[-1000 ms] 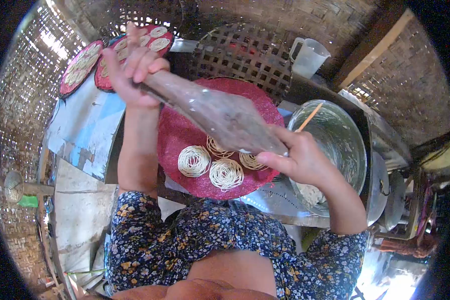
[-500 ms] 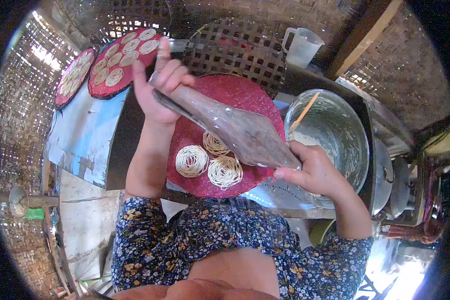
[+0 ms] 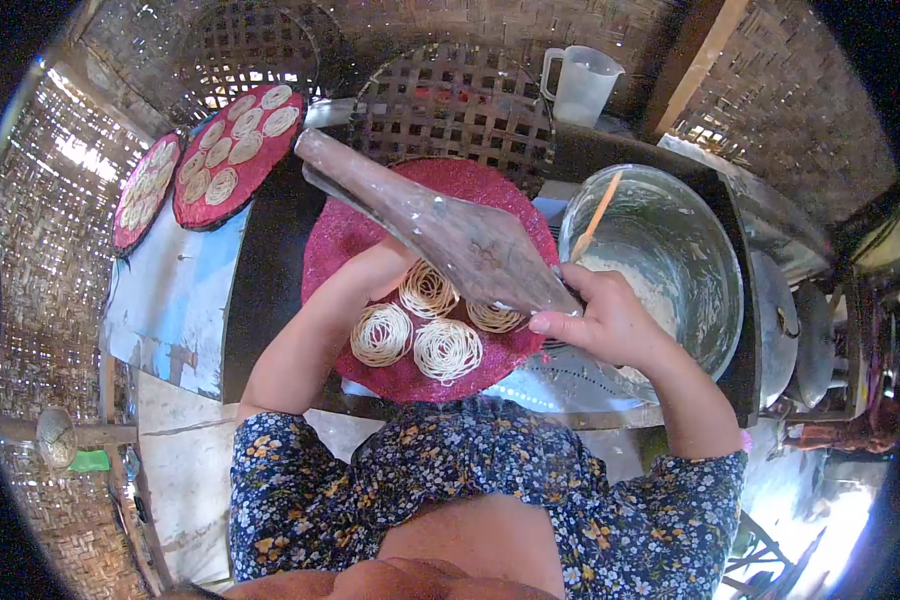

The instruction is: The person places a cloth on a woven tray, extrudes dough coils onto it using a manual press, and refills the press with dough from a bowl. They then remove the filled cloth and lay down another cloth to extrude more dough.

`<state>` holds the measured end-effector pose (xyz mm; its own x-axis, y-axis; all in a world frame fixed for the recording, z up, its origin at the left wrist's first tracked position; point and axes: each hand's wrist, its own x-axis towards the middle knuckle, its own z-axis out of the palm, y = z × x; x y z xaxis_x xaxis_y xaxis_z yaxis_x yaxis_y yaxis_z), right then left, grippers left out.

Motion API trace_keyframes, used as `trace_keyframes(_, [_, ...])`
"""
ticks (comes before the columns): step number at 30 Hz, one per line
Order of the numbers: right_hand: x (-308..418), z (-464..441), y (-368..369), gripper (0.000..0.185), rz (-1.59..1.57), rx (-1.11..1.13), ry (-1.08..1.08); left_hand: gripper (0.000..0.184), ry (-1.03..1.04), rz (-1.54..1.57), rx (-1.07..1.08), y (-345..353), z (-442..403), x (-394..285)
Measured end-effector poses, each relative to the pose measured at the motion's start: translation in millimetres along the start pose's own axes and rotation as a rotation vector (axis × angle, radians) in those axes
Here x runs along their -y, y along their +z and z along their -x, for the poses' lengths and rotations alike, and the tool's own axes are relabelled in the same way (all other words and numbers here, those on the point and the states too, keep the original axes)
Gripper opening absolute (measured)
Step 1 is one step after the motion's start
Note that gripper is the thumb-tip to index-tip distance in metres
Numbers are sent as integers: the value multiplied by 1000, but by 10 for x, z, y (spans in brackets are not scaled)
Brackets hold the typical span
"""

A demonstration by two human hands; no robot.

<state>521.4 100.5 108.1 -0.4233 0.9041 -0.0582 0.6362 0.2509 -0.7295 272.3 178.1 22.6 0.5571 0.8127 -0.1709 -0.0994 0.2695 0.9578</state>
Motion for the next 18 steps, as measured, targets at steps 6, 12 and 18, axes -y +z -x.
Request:
trace_keyframes(6, [-41, 9, -3, 54, -131, -93, 88, 43, -163, -674, -32, -133, 52, -40])
trace_keyframes(12, [-60, 113, -26, 54, -373, -124, 167, 48, 162, -1433, -158, -272, 395, 99])
trace_keyframes(18, [-64, 188, -10, 57, -479, -99, 170, 69, 361, -1653, -454, -286, 607, -160])
